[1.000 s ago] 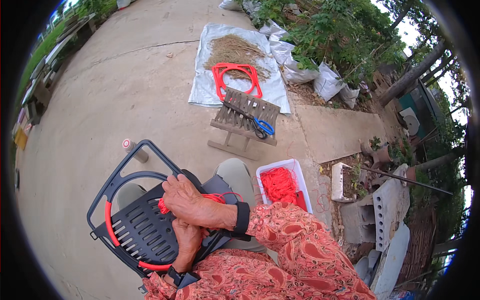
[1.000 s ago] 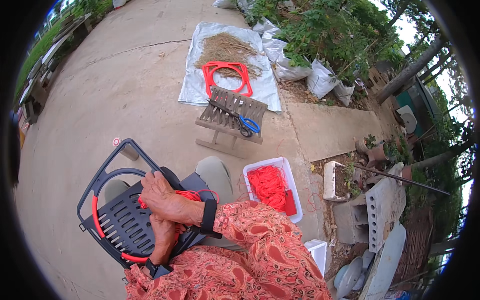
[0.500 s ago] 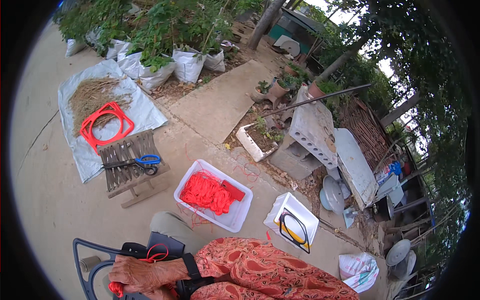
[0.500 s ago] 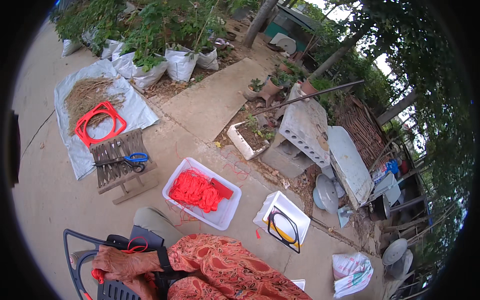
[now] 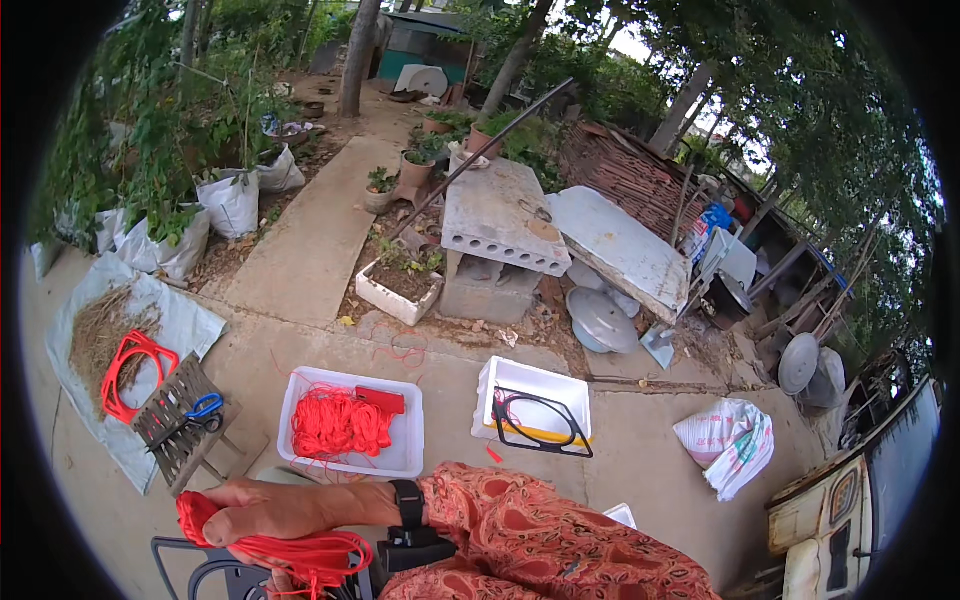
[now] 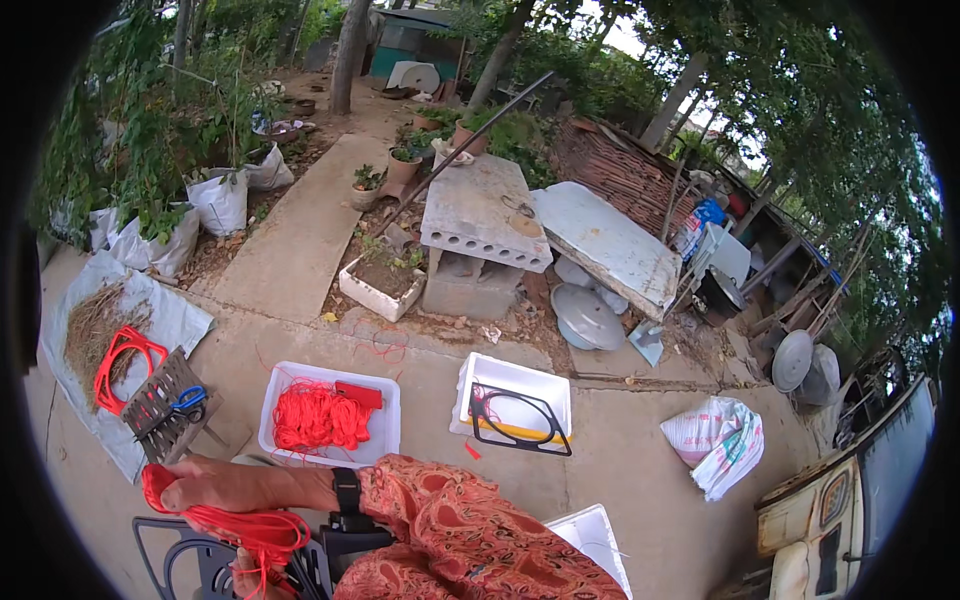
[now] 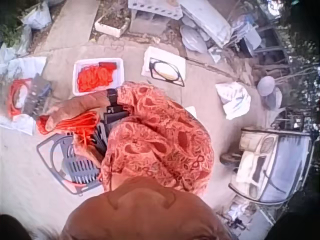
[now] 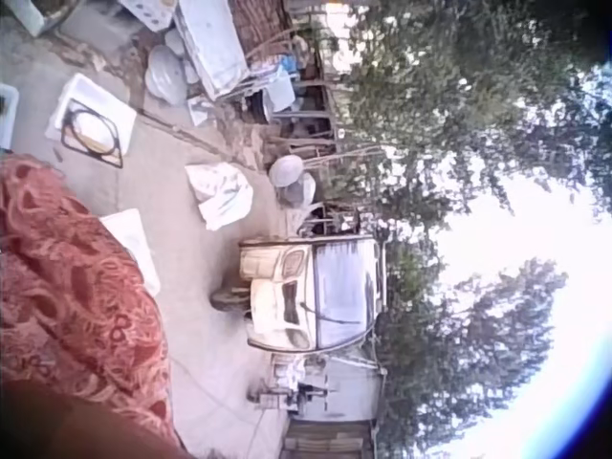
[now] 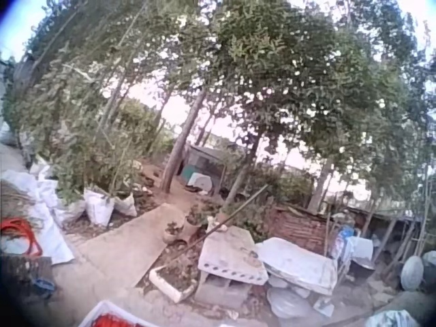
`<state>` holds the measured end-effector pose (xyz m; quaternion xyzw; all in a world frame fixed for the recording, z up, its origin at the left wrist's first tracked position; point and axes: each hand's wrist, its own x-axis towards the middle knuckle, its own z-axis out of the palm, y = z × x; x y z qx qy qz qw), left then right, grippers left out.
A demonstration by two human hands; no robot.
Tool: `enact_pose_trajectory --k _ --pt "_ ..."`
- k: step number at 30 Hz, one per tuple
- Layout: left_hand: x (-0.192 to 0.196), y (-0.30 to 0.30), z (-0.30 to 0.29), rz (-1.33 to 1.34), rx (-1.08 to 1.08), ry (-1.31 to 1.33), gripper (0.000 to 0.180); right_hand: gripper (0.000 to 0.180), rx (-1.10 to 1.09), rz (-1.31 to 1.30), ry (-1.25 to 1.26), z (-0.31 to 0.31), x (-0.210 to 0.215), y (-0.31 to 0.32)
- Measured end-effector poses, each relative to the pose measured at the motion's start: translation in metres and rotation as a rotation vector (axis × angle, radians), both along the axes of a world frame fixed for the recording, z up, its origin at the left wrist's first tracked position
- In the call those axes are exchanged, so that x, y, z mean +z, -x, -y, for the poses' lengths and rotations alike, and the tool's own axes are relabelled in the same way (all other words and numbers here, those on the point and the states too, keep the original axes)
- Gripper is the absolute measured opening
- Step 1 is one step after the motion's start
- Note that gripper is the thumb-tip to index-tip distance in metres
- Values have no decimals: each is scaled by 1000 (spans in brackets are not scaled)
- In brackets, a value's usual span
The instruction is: Wrapping red rope around a black plastic furniture frame for manufacturing.
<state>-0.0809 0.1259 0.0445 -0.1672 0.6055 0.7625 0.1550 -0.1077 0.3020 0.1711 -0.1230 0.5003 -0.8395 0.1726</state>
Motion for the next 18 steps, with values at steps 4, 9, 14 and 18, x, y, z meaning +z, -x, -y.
enact_pose_trajectory --k 4,9,14,18 --pt "21 -5 15 -29 75 9 24 40 1 -140 -500 -71 -19 -31" --pt "19 -2 6 -63 25 69 23 29 188 193 -1154 -132 -57 -110" --pt "15 -4 2 -78 28 27 23 23 -75 190 -1054 -164 -70 -153" --pt "14 -7 1 -99 80 21 22 25 -173 39 -1417 -164 -70 -151"
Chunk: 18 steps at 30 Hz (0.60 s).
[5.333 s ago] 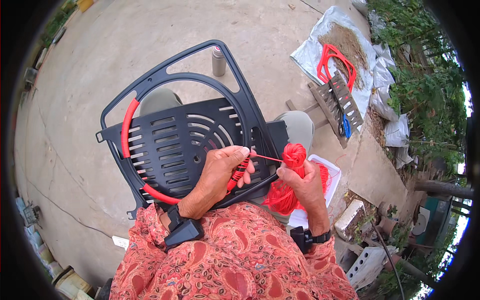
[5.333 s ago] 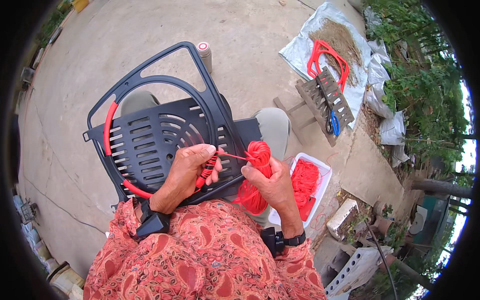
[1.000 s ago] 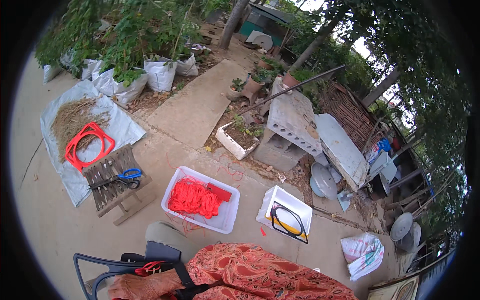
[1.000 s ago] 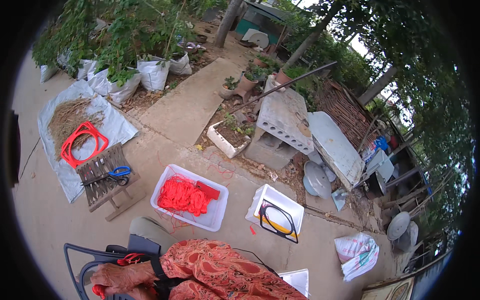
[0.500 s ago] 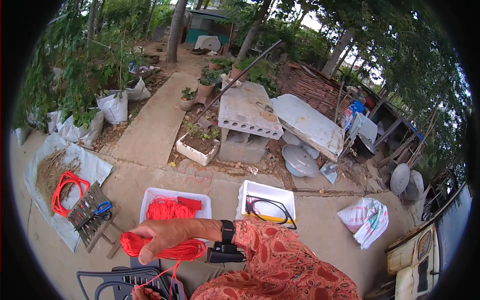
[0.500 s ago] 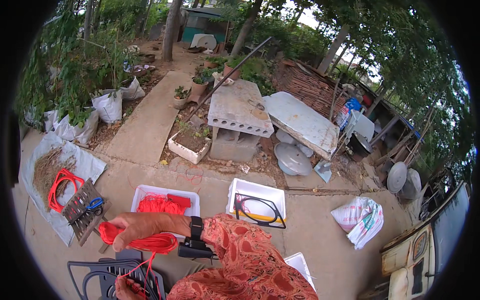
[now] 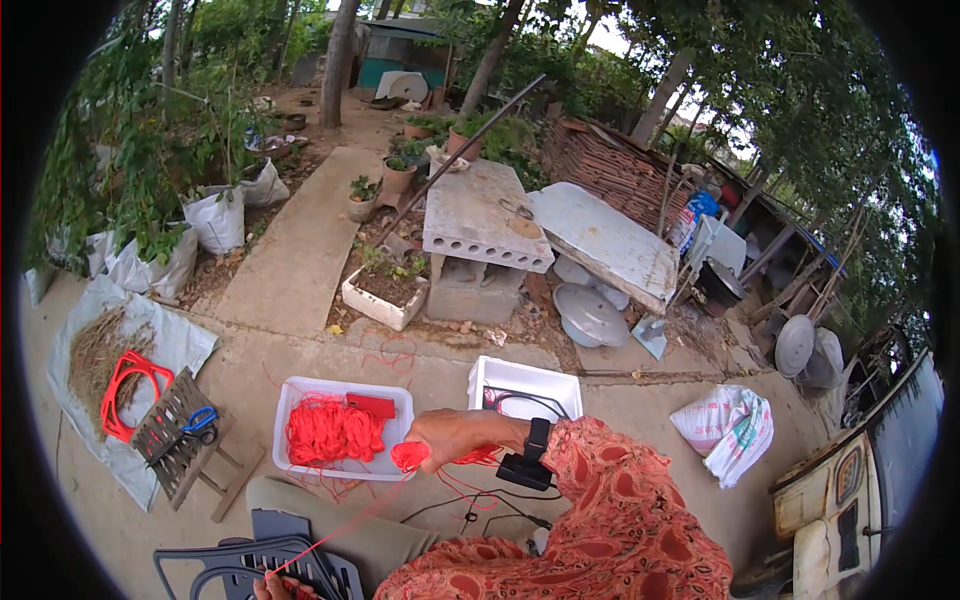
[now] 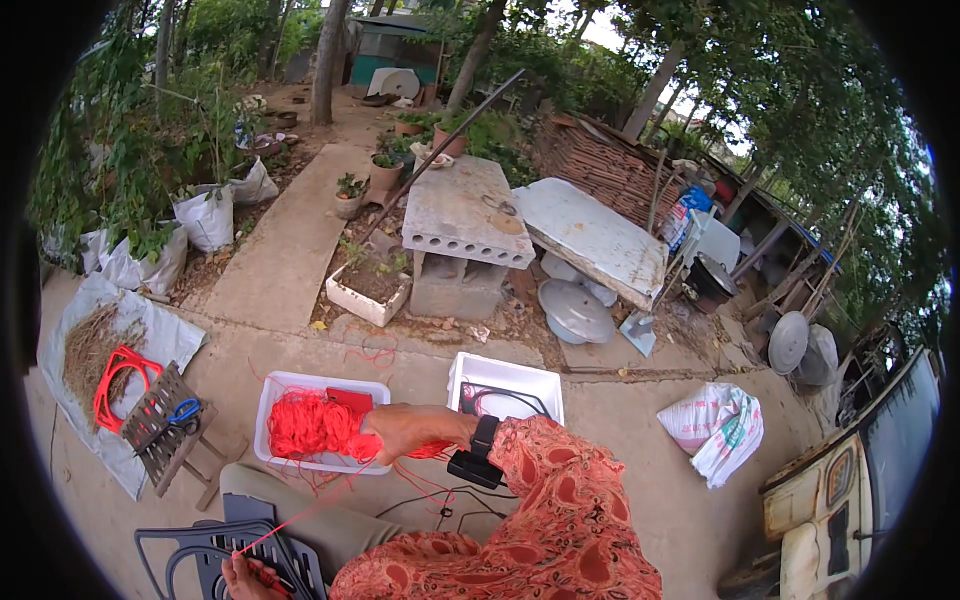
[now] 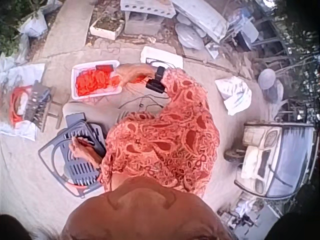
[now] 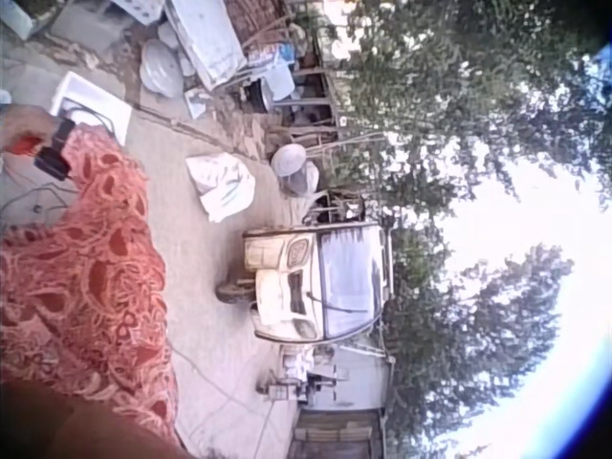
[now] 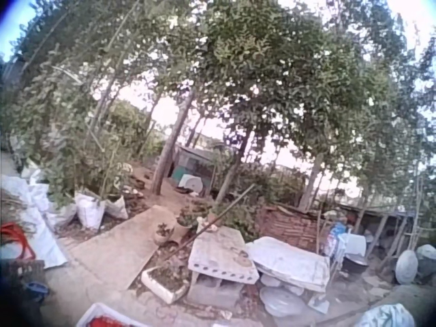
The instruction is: Wrapping red rope around a black plastic furniture frame for manufacturing.
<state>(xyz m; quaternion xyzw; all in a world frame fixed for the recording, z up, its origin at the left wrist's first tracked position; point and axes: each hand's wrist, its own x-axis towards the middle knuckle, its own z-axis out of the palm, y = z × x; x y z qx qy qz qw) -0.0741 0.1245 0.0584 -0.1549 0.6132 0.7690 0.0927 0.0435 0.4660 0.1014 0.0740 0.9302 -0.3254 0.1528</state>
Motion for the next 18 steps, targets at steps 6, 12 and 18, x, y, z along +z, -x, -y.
enact_pose_trajectory --k 6,12,18 --pt "-2 -6 4 21 -8 -23 21 30 -105 -208 -194 -12 4 20" --pt "-20 -4 16 47 -149 -171 25 28 -179 -331 -302 -25 -8 41" --pt "-19 -7 13 123 -148 -294 27 27 -211 -421 -235 -25 -5 43"
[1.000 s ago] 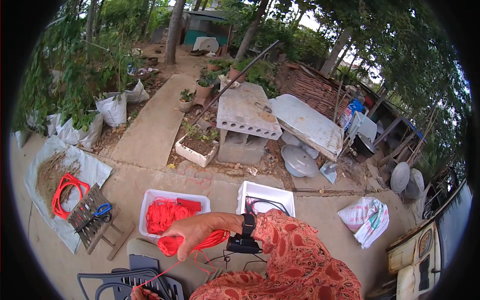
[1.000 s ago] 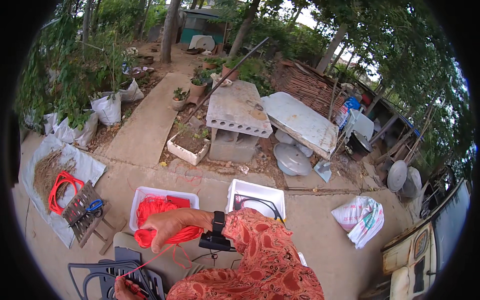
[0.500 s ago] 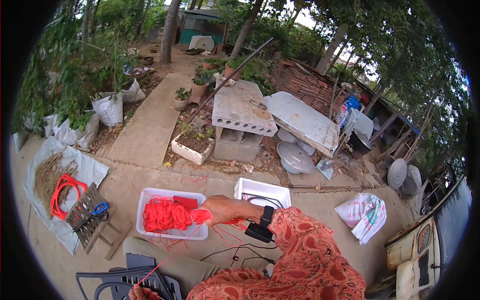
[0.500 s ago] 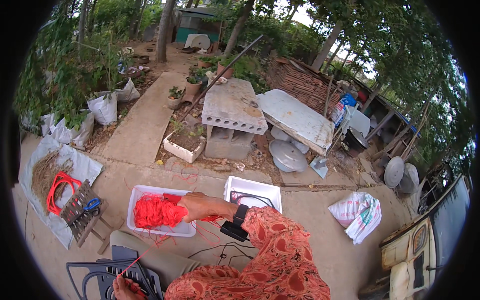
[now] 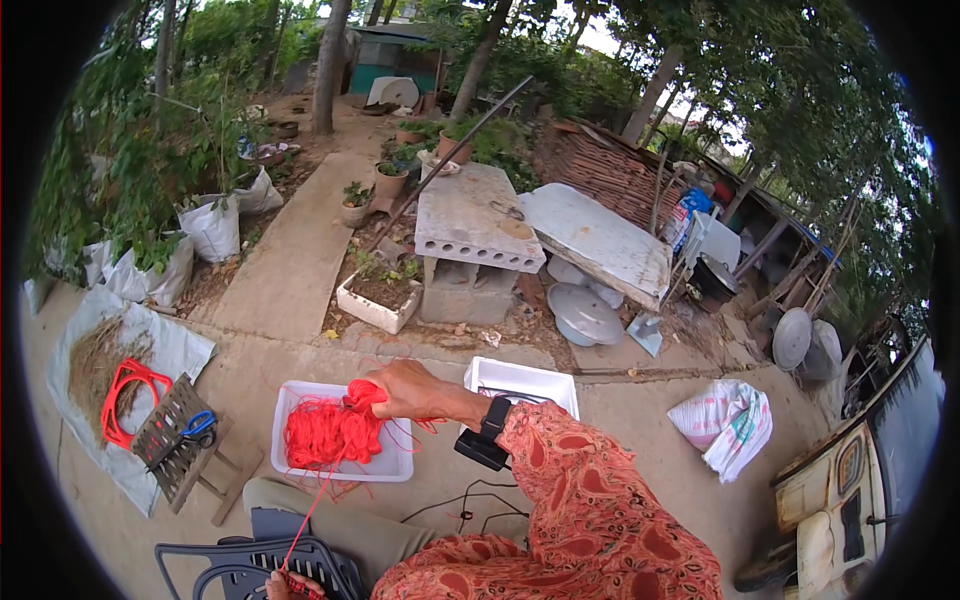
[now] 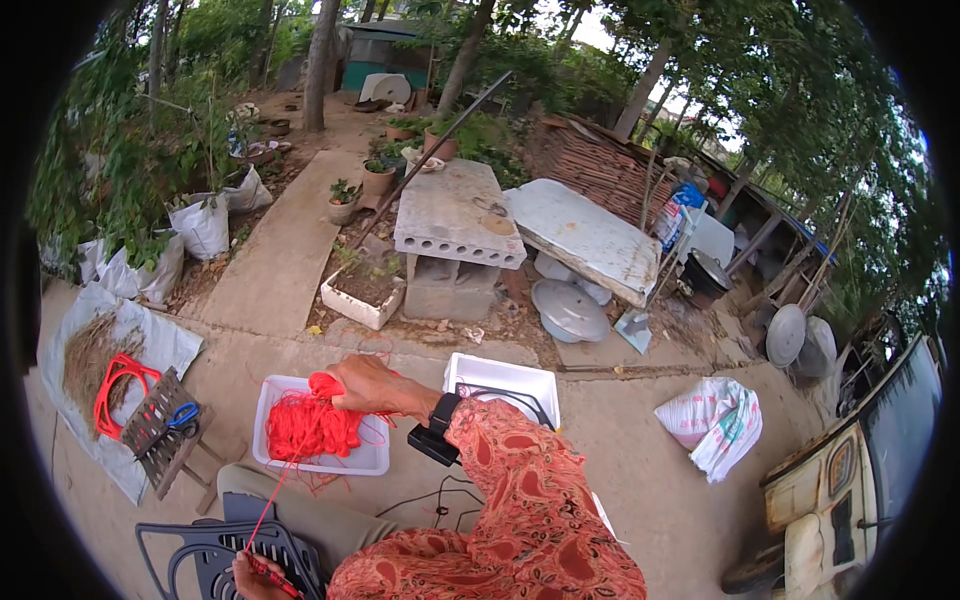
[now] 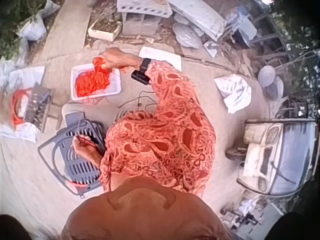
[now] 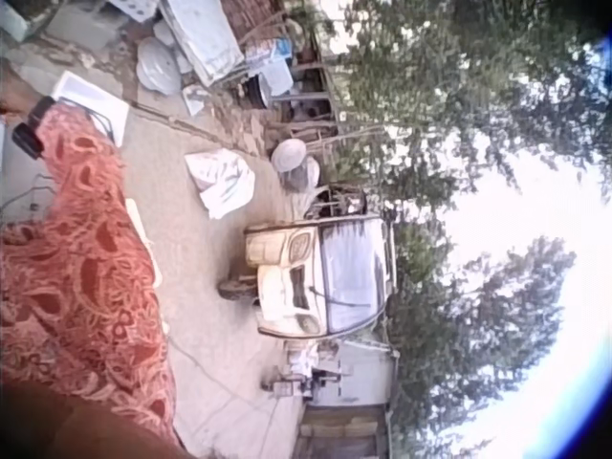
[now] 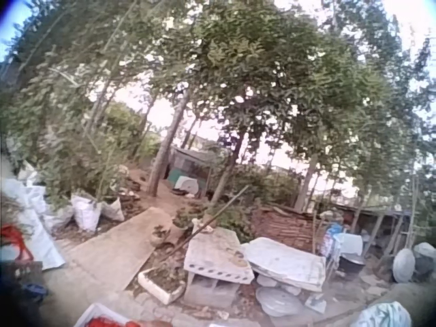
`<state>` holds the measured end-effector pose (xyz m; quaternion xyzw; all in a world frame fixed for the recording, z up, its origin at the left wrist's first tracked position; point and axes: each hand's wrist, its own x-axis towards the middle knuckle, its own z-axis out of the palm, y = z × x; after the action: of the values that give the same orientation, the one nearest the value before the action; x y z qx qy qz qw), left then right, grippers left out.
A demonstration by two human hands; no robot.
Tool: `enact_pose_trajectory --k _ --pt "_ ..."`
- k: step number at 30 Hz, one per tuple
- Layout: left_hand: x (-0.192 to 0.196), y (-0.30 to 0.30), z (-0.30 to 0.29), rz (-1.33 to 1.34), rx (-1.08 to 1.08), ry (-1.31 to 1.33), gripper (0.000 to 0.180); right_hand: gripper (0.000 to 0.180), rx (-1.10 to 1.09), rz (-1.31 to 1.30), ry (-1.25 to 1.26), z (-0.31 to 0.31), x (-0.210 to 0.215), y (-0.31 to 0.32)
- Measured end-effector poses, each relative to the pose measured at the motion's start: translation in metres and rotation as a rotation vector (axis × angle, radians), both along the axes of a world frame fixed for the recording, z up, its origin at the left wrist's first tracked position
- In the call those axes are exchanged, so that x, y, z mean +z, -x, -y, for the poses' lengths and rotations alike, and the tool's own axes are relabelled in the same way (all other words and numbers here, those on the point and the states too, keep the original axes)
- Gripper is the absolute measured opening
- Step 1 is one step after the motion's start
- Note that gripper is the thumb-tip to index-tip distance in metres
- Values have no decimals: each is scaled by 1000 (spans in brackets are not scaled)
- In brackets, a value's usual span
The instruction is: Wrapping red rope around a black plastic furniture frame for manufacturing.
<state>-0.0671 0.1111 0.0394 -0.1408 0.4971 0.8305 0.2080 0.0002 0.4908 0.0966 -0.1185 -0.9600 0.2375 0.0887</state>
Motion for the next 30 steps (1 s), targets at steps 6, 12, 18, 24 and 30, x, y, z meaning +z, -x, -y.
enact_pose_trajectory --k 6,12,18,24,30 --pt "0 -2 2 31 -64 -24 24 26 36 -26 -128 -9 -22 -11" --pt "-2 1 13 93 -290 11 25 30 40 -89 -71 -9 -17 -16" --pt "5 -2 13 149 -382 25 27 32 39 -44 -29 -11 -23 -18" --pt "0 -6 15 215 -359 -7 22 34 32 -60 -45 -9 -25 -16" --pt "27 -29 3 185 -164 58 18 36 83 -13 -49 -4 -46 4"
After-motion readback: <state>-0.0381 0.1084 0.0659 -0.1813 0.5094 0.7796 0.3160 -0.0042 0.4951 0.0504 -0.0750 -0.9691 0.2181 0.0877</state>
